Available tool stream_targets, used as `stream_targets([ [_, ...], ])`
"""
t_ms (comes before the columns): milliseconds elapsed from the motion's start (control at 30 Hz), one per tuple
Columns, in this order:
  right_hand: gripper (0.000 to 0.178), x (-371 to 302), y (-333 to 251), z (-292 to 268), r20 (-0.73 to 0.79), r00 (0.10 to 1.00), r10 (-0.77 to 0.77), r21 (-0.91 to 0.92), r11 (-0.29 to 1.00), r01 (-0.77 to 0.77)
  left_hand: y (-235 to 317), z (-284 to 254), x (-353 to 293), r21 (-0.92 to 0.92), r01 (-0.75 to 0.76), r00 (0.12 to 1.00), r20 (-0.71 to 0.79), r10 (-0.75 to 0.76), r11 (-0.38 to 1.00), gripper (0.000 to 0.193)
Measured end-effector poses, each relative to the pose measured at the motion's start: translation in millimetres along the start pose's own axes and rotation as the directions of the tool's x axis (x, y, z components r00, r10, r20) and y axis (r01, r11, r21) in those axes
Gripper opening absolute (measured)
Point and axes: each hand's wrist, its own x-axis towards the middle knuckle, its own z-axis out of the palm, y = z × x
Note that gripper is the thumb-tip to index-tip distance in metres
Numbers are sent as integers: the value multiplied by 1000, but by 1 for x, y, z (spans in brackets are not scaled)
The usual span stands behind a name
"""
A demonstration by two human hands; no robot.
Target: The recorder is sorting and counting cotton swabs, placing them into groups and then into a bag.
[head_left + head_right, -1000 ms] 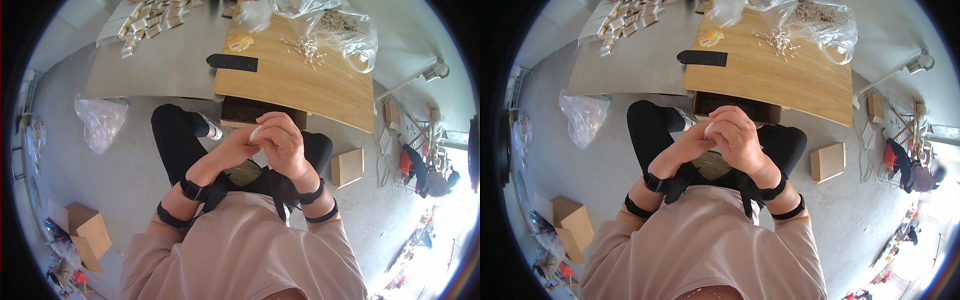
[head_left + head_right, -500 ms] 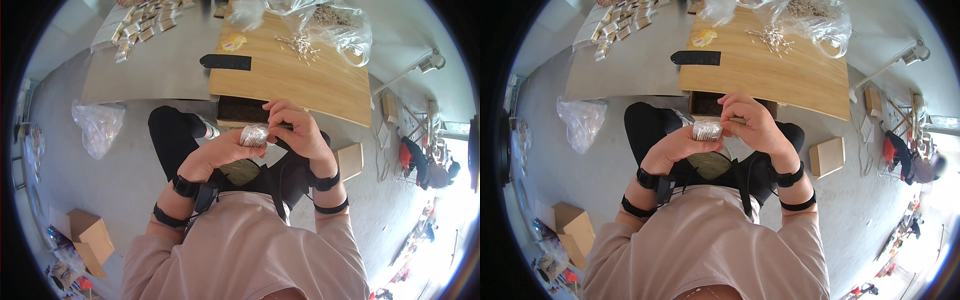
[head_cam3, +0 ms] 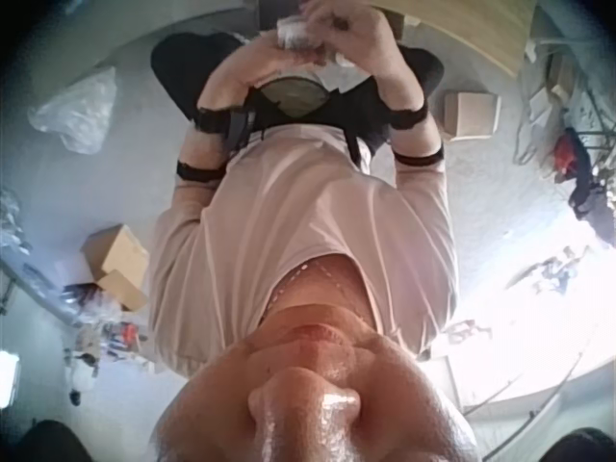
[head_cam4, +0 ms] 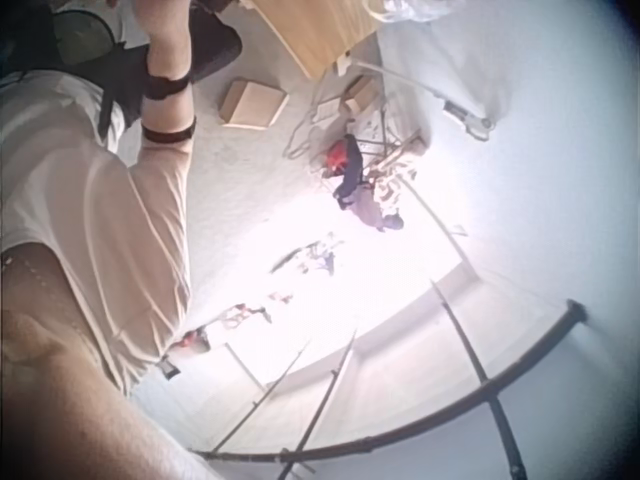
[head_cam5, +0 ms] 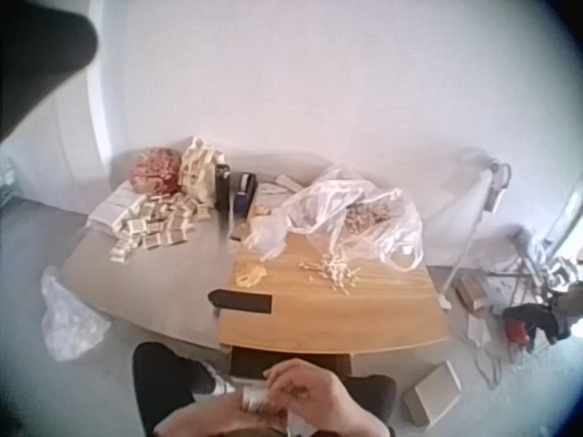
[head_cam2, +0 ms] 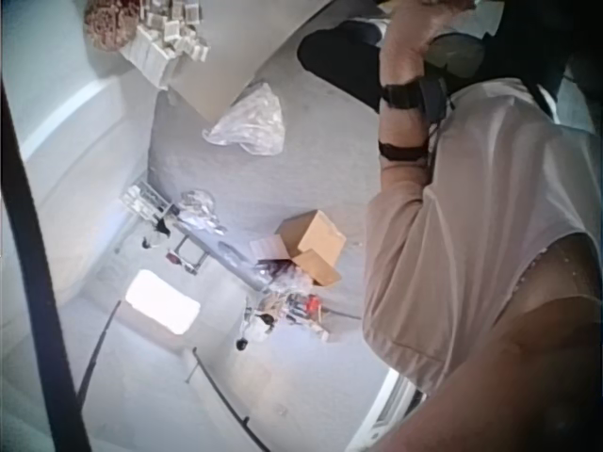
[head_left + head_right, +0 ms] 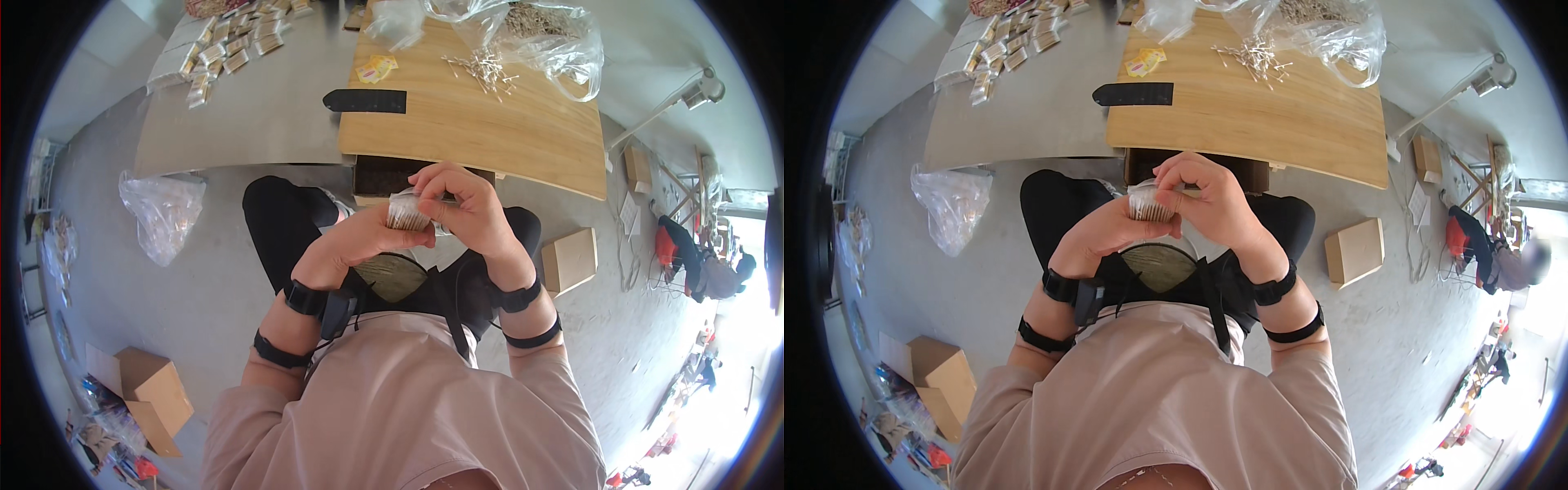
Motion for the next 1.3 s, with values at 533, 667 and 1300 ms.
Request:
stream_targets([
  [533, 13, 56, 82, 2, -358, 931, 71, -379, 900, -215, -19, -68, 77, 284, -136, 852, -456, 258, 949, 27],
  [667, 11, 82, 122, 1, -423, 906, 30, -355, 914, -196, -20, -91, 107, 372, -247, 764, -493, 416, 895, 28],
  [1300, 15, 103, 164, 20, -478, 876, 71, -206, 960, -191, -46, -131, 129, 473, -270, 649, -554, 521, 838, 26],
])
